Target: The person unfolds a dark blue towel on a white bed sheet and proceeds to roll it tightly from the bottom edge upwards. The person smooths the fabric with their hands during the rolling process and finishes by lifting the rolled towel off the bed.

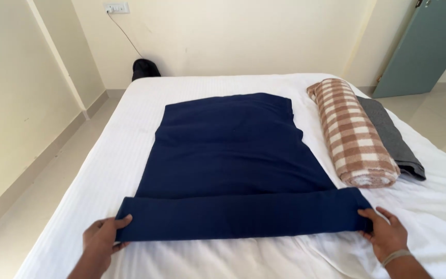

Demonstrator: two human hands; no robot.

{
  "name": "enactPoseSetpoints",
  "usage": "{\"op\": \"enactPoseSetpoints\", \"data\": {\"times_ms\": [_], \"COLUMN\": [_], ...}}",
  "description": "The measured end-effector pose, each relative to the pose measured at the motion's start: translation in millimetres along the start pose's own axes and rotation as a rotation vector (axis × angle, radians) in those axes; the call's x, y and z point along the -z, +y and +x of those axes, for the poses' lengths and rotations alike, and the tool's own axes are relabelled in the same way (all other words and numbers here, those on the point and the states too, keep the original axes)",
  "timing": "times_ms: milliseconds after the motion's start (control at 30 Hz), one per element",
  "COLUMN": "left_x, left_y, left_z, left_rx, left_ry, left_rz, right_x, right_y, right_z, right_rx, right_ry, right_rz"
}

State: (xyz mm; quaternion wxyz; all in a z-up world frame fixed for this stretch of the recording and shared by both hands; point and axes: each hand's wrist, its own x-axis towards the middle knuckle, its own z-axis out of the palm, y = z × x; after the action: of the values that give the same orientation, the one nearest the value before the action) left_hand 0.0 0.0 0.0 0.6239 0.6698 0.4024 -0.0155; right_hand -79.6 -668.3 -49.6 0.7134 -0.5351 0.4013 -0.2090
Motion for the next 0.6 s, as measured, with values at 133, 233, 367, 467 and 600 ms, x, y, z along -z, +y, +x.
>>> {"op": "enactPoseSetpoints", "data": {"times_ms": [133, 233, 367, 467, 600], "left_x": [18.1, 16.6, 35.1, 46.3, 49.9], "left_y": [-15.3, -32.4, -40.9, -39.9, -58.9], "left_z": [-8.7, -1.7, -33.9, -58.8, -46.0], "left_rx": [0.013, 0.041, 0.008, -0.094, -0.087], "left_ry": [-0.031, -0.038, 0.009, 0.024, -0.071], "left_rz": [0.026, 0.052, 0.083, 0.111, 0.173], "right_x": [22.0, 33.9, 54.2, 51.3, 63.0], "right_y": [2.3, 10.8, 33.7, 12.0, 8.3], "right_z": [13.5, 11.5, 54.7, 7.8, -11.1], "right_rx": [0.000, -0.133, -0.243, -0.210, -0.199], "right_ry": [0.049, 0.114, 0.072, 0.072, 0.135], "right_rz": [-0.035, -0.040, -0.086, -0.074, -0.074]}}
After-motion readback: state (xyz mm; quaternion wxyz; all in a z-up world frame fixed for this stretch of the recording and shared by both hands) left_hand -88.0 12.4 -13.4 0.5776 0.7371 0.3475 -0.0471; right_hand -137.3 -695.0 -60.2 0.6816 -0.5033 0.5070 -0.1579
